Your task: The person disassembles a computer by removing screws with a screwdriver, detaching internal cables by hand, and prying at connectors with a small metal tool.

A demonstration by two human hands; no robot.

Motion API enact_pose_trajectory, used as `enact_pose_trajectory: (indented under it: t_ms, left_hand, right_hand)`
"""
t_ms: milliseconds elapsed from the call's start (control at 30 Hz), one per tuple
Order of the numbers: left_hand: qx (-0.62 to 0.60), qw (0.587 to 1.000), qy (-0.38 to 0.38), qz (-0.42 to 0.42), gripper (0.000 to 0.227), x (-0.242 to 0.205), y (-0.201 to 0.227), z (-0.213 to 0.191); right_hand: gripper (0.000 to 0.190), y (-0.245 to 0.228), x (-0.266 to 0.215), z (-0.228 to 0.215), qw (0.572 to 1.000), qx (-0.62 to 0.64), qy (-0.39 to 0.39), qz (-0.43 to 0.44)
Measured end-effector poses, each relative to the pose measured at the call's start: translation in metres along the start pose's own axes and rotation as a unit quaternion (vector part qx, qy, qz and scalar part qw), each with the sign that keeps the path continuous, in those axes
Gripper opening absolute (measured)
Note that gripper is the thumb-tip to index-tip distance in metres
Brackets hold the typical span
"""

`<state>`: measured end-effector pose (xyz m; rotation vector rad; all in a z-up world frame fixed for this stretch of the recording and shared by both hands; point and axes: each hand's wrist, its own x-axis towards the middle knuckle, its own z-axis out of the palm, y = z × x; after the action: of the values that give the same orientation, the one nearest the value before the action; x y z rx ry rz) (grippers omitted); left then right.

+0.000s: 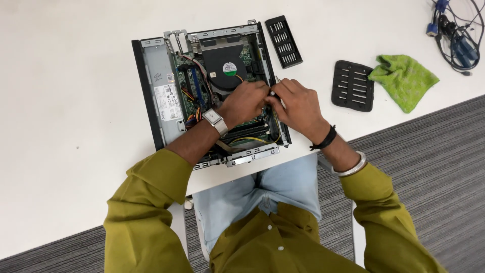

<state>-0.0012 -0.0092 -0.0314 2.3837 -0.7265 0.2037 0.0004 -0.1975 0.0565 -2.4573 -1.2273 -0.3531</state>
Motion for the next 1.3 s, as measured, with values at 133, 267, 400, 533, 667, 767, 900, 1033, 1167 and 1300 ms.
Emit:
enact_pose_trajectory:
  t_ms: [133,267,400,533,667,767,900,1033,1167,1300]
  left_hand:
    - [0.109,0.993,-0.024,0.044,0.017,0.006,0.016,-0.043]
    - [0.295,0.948,-0.037,0.115,0.011,0.002,0.015,-0.044]
    - [0.365,0.918,-0.038,0.147,0.007,0.007,0.011,-0.038]
    - [0.381,0.910,-0.058,0.151,0.012,0.007,0.012,-0.027]
    - [0.408,0.897,-0.087,0.144,0.017,0.010,0.009,-0.022]
    - [0.382,0.910,-0.072,0.142,0.012,0.008,0.006,-0.027]
    - [0.157,0.980,0.069,0.101,0.006,0.010,0.010,-0.062]
    - [-0.012,0.976,0.216,0.018,0.004,0.011,0.005,-0.101]
    - [-0.013,0.944,0.318,-0.091,0.003,0.000,-0.018,-0.113]
    - [0.049,0.957,0.234,-0.167,0.026,-0.005,-0.028,-0.116]
  right_hand:
    - [0.014,-0.010,-0.005,0.004,0.996,0.034,0.083,0.012]
    - [0.012,-0.031,-0.021,0.012,0.961,0.161,0.203,0.098]
    - [0.019,-0.040,-0.025,0.023,0.900,0.286,0.266,0.193]
    - [0.023,-0.034,-0.030,0.029,0.884,0.349,0.227,0.212]
    - [0.024,-0.024,-0.031,0.037,0.893,0.367,0.175,0.193]
    - [0.025,-0.026,-0.028,0.034,0.896,0.366,0.132,0.213]
    - [0.028,-0.025,-0.029,0.034,0.903,0.352,0.100,0.224]
    - [0.027,-0.022,-0.030,0.035,0.890,0.381,0.089,0.234]
    - [0.025,-0.024,-0.027,0.032,0.889,0.386,0.067,0.235]
    - [0.023,-0.024,-0.024,0.029,0.895,0.380,0.062,0.226]
